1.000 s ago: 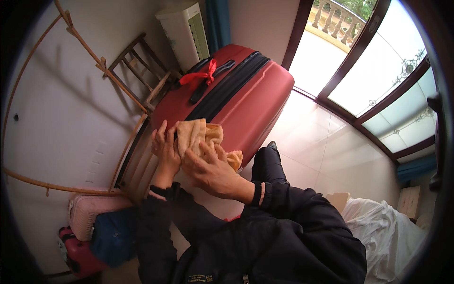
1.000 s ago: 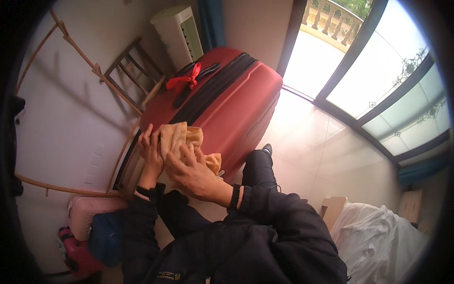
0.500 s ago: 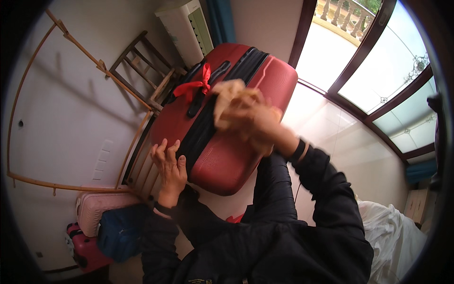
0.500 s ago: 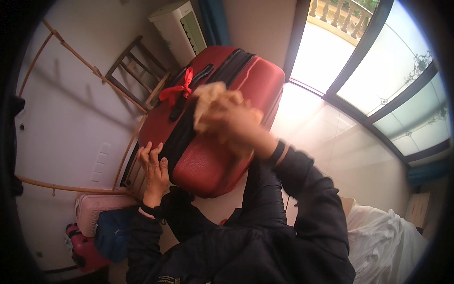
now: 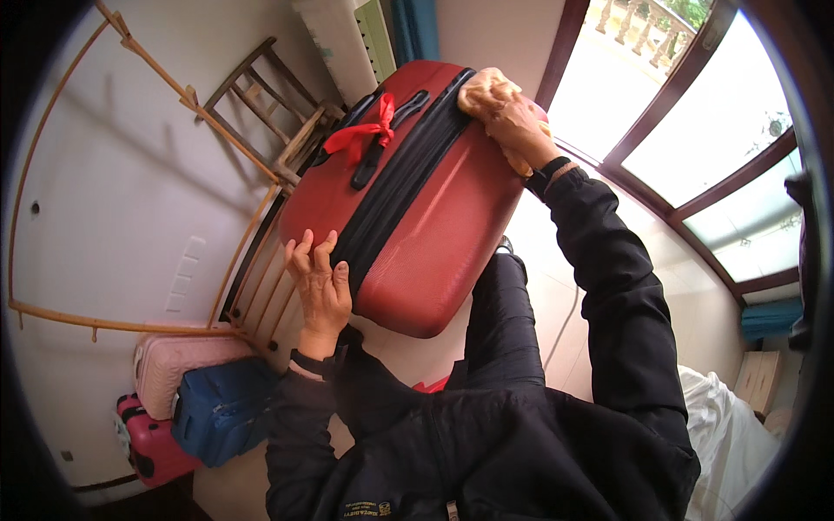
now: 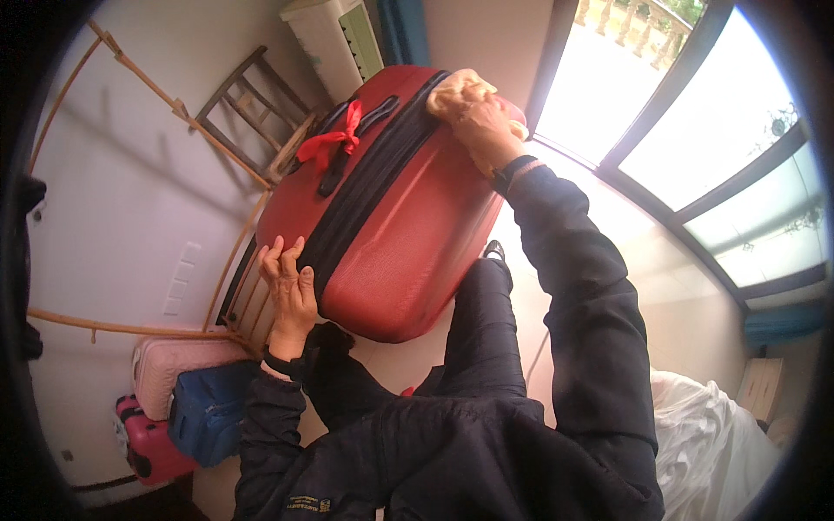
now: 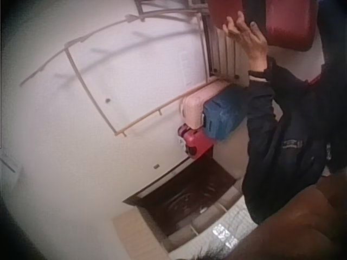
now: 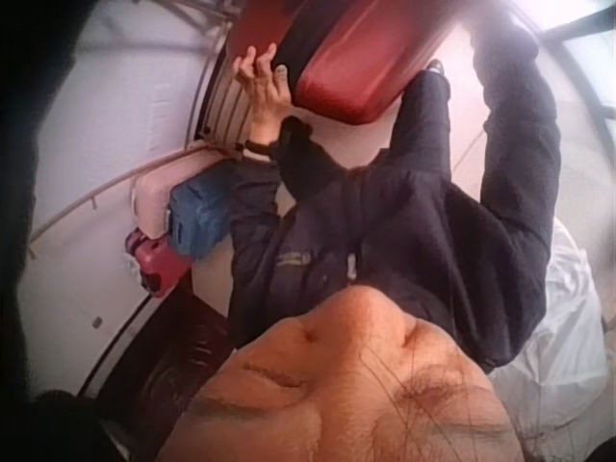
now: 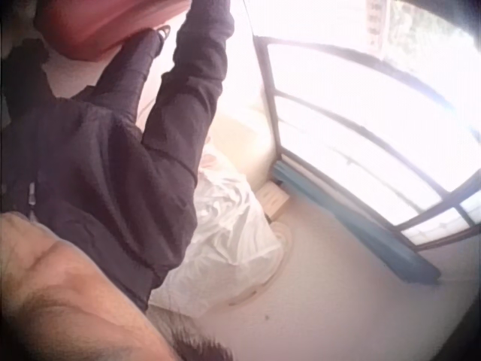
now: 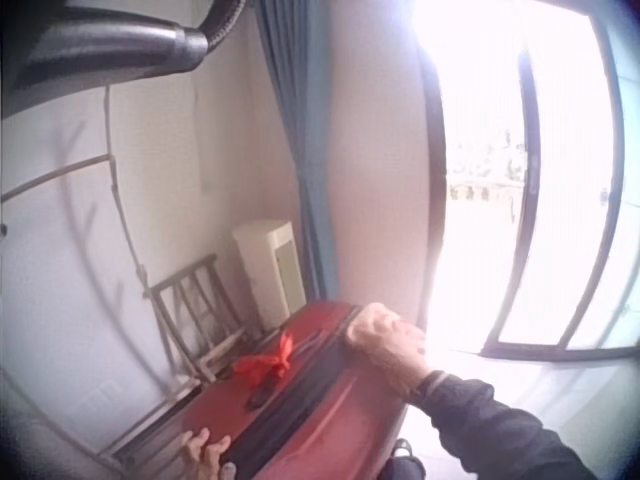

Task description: The person wipes the interior of a white wardrobe with a cloth, then closes the doors. The person then wipes a red suitcase with the same cloth, cleaning the top and sides.

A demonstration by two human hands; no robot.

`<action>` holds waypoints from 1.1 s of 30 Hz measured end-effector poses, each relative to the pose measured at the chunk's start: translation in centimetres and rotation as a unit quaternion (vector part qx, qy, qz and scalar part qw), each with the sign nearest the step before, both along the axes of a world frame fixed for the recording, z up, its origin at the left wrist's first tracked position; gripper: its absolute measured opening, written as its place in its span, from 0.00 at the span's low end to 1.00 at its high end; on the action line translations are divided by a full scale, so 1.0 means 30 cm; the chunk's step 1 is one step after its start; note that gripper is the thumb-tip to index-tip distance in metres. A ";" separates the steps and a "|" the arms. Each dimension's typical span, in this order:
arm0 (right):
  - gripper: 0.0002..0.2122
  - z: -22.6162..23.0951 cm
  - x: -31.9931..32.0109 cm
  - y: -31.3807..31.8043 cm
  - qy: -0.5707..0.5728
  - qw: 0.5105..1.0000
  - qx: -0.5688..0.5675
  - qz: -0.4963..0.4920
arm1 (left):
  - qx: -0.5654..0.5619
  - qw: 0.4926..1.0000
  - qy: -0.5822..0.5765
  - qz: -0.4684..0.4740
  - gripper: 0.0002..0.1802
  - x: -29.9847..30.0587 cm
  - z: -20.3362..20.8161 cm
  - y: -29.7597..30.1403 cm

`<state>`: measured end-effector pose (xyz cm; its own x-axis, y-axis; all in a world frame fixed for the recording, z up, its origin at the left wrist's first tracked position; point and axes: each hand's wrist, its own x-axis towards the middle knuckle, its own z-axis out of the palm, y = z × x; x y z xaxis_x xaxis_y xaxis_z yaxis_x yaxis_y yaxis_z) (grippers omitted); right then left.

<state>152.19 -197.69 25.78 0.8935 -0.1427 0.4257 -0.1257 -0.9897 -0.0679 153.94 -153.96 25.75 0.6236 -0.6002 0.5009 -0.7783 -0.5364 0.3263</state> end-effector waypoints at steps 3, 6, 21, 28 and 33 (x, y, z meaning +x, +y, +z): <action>0.24 0.039 -0.043 0.115 0.094 0.995 -0.019 0.040 | -0.007 1.000 -0.018 -0.003 0.23 0.005 -0.004 -0.004; 0.28 0.072 -0.127 0.324 0.148 0.983 -0.019 0.109 | -0.006 0.999 -0.037 -0.003 0.23 0.010 -0.008 0.000; 0.23 -0.008 -0.534 0.915 -0.100 0.935 -0.003 0.339 | 0.049 0.997 -0.053 0.018 0.24 0.039 -0.001 0.012; 0.22 -0.032 -0.482 0.652 -0.216 0.964 0.096 0.119 | 0.089 0.996 -0.007 0.018 0.21 0.025 0.052 -0.005; 0.17 -0.091 -0.359 0.335 -0.295 0.945 0.118 -0.074 | 0.068 0.997 0.008 -0.020 0.27 -0.021 0.097 -0.078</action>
<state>141.42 -187.64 23.06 0.4729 -0.4009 0.7846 -0.1335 -0.9128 -0.3860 153.33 -156.30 28.65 0.6049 -0.6862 0.4039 -0.7953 -0.5454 0.2645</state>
